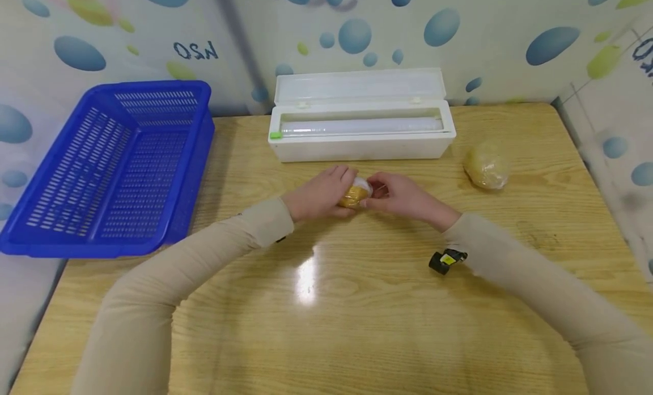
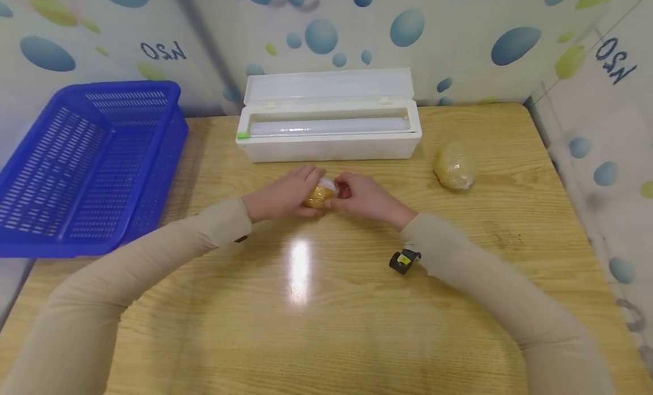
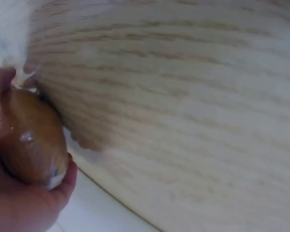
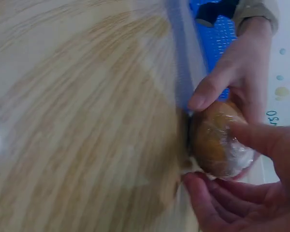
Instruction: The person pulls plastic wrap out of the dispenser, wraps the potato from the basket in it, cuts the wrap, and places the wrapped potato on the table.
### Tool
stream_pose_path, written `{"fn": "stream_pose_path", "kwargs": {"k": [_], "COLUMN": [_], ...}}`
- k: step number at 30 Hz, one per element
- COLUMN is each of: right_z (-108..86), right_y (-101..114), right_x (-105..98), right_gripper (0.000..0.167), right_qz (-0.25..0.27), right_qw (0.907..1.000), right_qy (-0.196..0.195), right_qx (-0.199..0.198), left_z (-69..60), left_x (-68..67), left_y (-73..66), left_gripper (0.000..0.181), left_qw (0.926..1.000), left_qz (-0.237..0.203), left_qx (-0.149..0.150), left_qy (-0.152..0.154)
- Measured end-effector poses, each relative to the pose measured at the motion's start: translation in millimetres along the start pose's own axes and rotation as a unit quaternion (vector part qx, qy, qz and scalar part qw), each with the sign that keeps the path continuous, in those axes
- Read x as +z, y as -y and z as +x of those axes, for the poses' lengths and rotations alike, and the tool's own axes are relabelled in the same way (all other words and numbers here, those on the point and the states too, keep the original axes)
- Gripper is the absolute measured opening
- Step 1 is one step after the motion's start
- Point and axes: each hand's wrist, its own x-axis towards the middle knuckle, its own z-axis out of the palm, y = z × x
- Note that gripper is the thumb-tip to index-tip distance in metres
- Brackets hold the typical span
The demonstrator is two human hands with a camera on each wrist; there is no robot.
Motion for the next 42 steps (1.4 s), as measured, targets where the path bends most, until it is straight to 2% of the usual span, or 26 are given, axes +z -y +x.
{"fn": "stream_pose_path", "kwargs": {"k": [2, 4, 6, 8, 10, 12, 13, 15, 16, 17, 18, 20, 21, 22, 24, 25, 27, 29, 32, 35, 39, 42], "right_z": [1.4, 3.0, 3.6, 3.2, 2.2, 0.6, -0.1, -0.6, -1.0, -1.3, -1.6, -2.7, -3.6, -4.8, -6.8, -7.8, -9.8, -10.4, -9.4, -6.5, -4.5, -4.6], "right_y": [0.5, -0.2, -0.7, -1.1, -3.2, -5.1, -5.9, -8.0, -7.7, -7.4, -7.0, -5.9, -5.3, -4.7, -4.4, -4.5, -4.6, -4.5, -2.9, -1.8, -1.2, 1.2], "right_x": [2.0, 2.0, -0.3, -4.7, -10.1, -14.9, -16.8, -19.3, -19.9, -20.4, -20.5, -20.4, -20.0, -19.7, -17.1, -15.0, -9.5, -2.7, 5.6, 8.9, 7.1, 5.3], "right_gripper": [0.048, 0.045, 0.04, 0.038, 0.043, 0.048, 0.05, 0.053, 0.055, 0.055, 0.053, 0.047, 0.042, 0.037, 0.038, 0.045, 0.06, 0.07, 0.075, 0.072, 0.068, 0.067], "right_qz": [-0.005, -0.014, -0.003, 0.048, 0.12, 0.197, 0.22, 0.238, 0.231, 0.212, 0.171, 0.065, 0.005, -0.06, -0.163, -0.189, -0.225, -0.249, -0.276, -0.274, -0.262, -0.285], "right_qw": [0.9999, 0.9996, 0.9999, 0.9981, 0.9879, 0.9679, 0.9593, 0.9491, 0.9503, 0.9564, 0.9687, 0.9924, 0.9982, 0.9978, 0.983, 0.9759, 0.9657, 0.9593, 0.952, 0.9518, 0.9567, 0.9515], "right_qy": [-0.013, -0.02, -0.01, 0.022, 0.064, 0.101, 0.116, 0.131, 0.128, 0.117, 0.098, 0.042, 0.01, -0.022, -0.066, -0.069, -0.055, -0.046, -0.063, -0.087, -0.086, -0.077], "right_qx": [-0.008, -0.013, 0.003, 0.031, 0.074, 0.118, 0.134, 0.159, 0.164, 0.163, 0.151, 0.095, 0.06, 0.019, -0.053, -0.085, -0.118, -0.126, -0.117, -0.106, -0.093, -0.086], "left_z": [-1.5, -4.4, -7.9, -12.2, -17.3, -22.2, -24.0, -25.0, -24.2, -22.6, -20.1, -13.5, -9.8, -6.1, 0.5, 3.0, 7.4, 10.8, 15.4, 19.5, 23.4, 25.6], "left_x": [-0.3, -1.1, -3.1, -5.9, -8.5, -10.2, -10.3, -7.7, -6.2, -5.0, -3.6, -2.5, -3.1, -4.5, -7.7, -9.7, -12.8, -14.7, -14.9, -14.0, -14.4, -16.4], "left_y": [2.5, 5.3, 7.5, 8.8, 8.0, 3.8, 0.9, -4.1, -6.4, -8.3, -9.2, -8.5, -7.5, -6.3, -2.6, -0.7, 2.7, 4.8, 4.7, 2.2, 0.0, -0.5], "left_gripper": [0.103, 0.118, 0.122, 0.119, 0.113, 0.106, 0.102, 0.096, 0.092, 0.087, 0.083, 0.077, 0.074, 0.071, 0.068, 0.068, 0.069, 0.077, 0.086, 0.082, 0.066, 0.065], "left_qw": [0.9988, 0.9963, 0.993, 0.9911, 0.9905, 0.9897, 0.9898, 0.991, 0.9917, 0.9924, 0.9931, 0.9949, 0.9948, 0.9944, 0.9927, 0.9914, 0.9879, 0.9854, 0.9873, 0.9903, 0.9905, 0.9898], "left_qz": [-0.048, -0.086, -0.116, -0.125, -0.123, -0.129, -0.13, -0.125, -0.12, -0.115, -0.109, -0.09, -0.091, -0.097, -0.115, -0.126, -0.148, -0.158, -0.14, -0.114, -0.098, -0.096], "left_qx": [-0.009, -0.012, -0.008, -0.003, -0.001, -0.006, -0.01, -0.016, -0.02, -0.027, -0.032, -0.033, -0.033, -0.034, -0.035, -0.035, -0.042, -0.05, -0.056, -0.062, -0.076, -0.08], "left_qy": [0.005, -0.003, -0.023, -0.047, -0.062, -0.062, -0.056, -0.045, -0.041, -0.036, -0.032, -0.031, -0.03, -0.025, -0.01, 0.0, 0.022, 0.039, 0.05, 0.051, 0.059, 0.068]}}
